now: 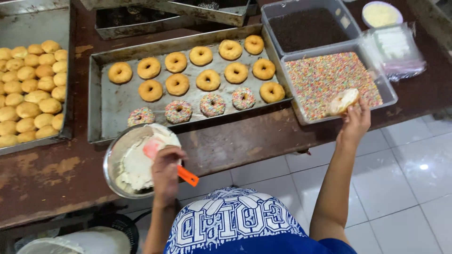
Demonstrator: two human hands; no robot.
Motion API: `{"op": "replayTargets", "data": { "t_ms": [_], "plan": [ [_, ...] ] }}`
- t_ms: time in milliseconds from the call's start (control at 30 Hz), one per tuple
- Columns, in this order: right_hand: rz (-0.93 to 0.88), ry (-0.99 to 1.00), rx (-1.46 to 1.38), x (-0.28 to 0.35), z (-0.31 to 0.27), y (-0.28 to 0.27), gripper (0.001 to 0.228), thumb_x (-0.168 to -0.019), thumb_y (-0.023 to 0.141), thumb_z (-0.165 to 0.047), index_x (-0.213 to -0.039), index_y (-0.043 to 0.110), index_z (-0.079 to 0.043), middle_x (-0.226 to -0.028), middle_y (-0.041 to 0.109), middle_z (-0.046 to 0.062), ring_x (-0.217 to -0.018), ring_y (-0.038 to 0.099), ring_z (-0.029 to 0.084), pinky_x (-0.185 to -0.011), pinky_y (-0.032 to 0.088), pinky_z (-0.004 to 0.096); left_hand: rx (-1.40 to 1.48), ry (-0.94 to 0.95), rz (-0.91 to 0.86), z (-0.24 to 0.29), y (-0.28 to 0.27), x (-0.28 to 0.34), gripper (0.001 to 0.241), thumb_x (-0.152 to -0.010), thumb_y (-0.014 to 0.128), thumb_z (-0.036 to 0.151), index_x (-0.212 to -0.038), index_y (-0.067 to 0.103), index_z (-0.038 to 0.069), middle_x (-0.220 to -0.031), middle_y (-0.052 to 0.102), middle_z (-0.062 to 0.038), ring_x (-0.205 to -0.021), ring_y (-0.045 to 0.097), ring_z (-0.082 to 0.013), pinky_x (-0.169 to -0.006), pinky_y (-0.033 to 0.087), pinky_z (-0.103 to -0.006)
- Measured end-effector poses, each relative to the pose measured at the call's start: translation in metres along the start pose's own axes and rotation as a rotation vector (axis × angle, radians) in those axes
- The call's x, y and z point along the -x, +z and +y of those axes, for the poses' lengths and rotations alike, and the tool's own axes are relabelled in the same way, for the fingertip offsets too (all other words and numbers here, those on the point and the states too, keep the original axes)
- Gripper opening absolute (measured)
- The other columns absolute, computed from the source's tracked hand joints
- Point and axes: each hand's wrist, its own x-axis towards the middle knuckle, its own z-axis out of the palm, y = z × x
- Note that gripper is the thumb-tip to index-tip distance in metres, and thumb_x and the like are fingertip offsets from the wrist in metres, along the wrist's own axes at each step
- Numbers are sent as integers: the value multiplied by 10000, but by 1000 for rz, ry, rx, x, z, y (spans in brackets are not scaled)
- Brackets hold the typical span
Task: Decorating donuts with frosting and sprinkles.
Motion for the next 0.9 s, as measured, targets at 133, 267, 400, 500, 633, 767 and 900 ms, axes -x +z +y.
{"op": "replayTargets", "data": {
  "t_ms": [133, 267, 400, 500, 633, 767, 900],
  "plan": [
    [-89, -316, 398, -81, 33, -11, 489, -999, 702, 35, -1471, 574, 29, -1352, 676, 133, -1174, 688, 200, -992, 564, 324, 6, 255, 146, 13, -17, -5, 364, -955, 612, 199, -1260, 590, 1, -1167, 647, -158, -1096, 624, -237, -1045, 518, -376],
    [-217, -248, 867, -131, 52, -7, 428, -920, 734, -29, -1342, 663, -7, -1216, 721, 175, -1057, 710, 243, -920, 563, 337, -531, 552, 573, 20, -86, 20, 323, -976, 554, 160, -1245, 559, -19, -1103, 581, -118, -971, 578, -198, -878, 505, -300],
    [-420, -217, 1082, -143, 64, 15, 346, -927, 786, -128, -1263, 739, -57, -1136, 755, 197, -1013, 747, 307, -941, 571, 390, -516, 614, 763, 32, -135, 61, 343, -1028, 561, 119, -1347, 539, -6, -1099, 601, -126, -874, 542, -172, -758, 489, -259],
    [-607, -724, 1264, -151, 77, 15, 404, -774, 868, -181, -1164, 807, -92, -1102, 775, 172, -980, 734, 369, -903, 549, 449, -456, 624, 790, 29, -146, 86, 288, -1028, 555, 79, -1303, 534, -4, -1072, 570, -118, -897, 551, -188, -756, 466, -252],
    [-608, -179, 1167, -168, 63, 14, 374, -846, 847, -214, -1195, 774, -101, -1074, 758, 154, -944, 748, 292, -898, 576, 401, -541, 602, 885, 31, -143, 106, 320, -1051, 567, 116, -1351, 535, 8, -1070, 593, -136, -871, 561, -205, -764, 481, -273],
    [-579, -365, 1340, -156, 69, 38, 277, -900, 832, -189, -1172, 814, -138, -1116, 778, 135, -1007, 738, 294, -977, 563, 400, -423, 652, 878, 27, -146, 117, 327, -1049, 508, 108, -1344, 533, -31, -1067, 560, -127, -915, 551, -208, -776, 477, -281],
    [-857, -126, 1057, -137, 59, 52, 420, -784, 834, -195, -1201, 791, -176, -1158, 760, 127, -1009, 740, 262, -962, 554, 389, -482, 654, 908, 24, -146, 123, 312, -1095, 495, 150, -1348, 538, -27, -1050, 570, -128, -888, 555, -210, -759, 475, -287]
  ]
}}
